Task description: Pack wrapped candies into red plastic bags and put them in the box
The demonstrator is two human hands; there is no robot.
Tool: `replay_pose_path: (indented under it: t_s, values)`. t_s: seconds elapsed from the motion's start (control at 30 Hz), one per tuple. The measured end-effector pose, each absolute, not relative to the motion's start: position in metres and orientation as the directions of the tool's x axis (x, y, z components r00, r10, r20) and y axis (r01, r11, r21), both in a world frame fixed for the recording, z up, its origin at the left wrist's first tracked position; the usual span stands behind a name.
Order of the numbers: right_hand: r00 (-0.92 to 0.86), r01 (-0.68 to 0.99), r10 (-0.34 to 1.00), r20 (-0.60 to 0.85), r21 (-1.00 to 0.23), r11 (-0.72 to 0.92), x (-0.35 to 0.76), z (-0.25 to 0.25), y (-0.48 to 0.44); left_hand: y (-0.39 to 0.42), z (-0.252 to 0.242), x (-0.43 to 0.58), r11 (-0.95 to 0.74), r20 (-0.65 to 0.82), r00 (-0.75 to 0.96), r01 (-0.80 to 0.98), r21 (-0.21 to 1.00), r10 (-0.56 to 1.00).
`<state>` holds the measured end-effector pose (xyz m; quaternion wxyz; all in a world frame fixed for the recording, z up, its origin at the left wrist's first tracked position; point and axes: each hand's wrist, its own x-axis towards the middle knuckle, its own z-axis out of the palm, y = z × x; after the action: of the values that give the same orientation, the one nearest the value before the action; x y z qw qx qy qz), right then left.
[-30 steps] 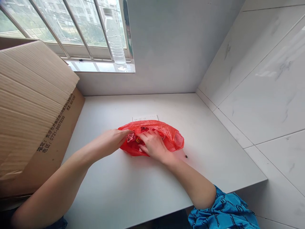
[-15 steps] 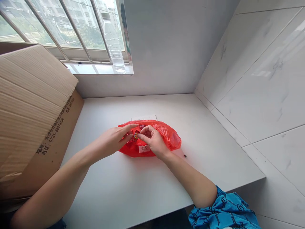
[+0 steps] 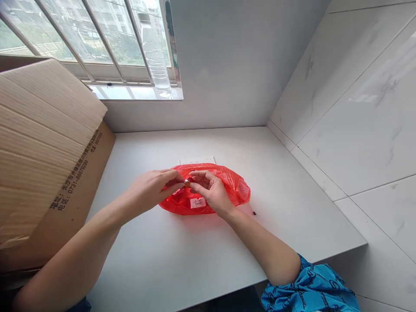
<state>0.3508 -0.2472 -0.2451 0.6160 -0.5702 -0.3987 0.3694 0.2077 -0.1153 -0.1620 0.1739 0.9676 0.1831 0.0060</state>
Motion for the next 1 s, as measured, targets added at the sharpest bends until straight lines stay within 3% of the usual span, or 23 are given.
replay_pose_path:
  t_s: [0.3, 0.43, 0.5, 0.63, 0.83, 0.93, 1.0]
  values:
    - [0.466, 0.243, 0.86, 0.207, -0.965, 0.101, 0.352, -0.245, -0.25, -0.116, -0.161, 0.208, -0.909, -0.009, 0.937, 0.341, 0.241, 0.349]
    - [0.437, 0.622, 0.841, 0.318, -0.782, -0.027, 0.362, -0.249, -0.255, -0.111, -0.15, 0.2, -0.868, 0.111, 0.869, 0.457, 0.193, 0.482]
    - [0.415, 0.736, 0.841, 0.348, -0.672, -0.085, 0.367, -0.252, -0.256, -0.108, -0.145, 0.196, -0.846, 0.125, 0.843, 0.497, 0.193, 0.523]
    - [0.341, 0.765, 0.868, 0.361, -0.643, -0.034, 0.37, -0.246, -0.261, -0.103, -0.14, 0.189, -0.852, 0.106, 0.852, 0.49, 0.182, 0.512]
    - [0.057, 0.659, 0.963, 0.265, -0.734, 0.163, 0.362, -0.189, -0.303, -0.107, -0.134, 0.177, -0.888, 0.08, 0.889, 0.437, 0.141, 0.45]
    - [0.172, 0.71, 0.929, 0.327, -0.695, 0.114, 0.367, -0.171, -0.335, -0.116, -0.14, 0.179, -0.903, 0.062, 0.906, 0.408, 0.136, 0.419]
    - [0.307, 0.819, 0.853, 0.421, -0.574, -0.011, 0.372, -0.173, -0.349, -0.121, -0.151, 0.186, -0.91, 0.023, 0.912, 0.406, 0.079, 0.409]
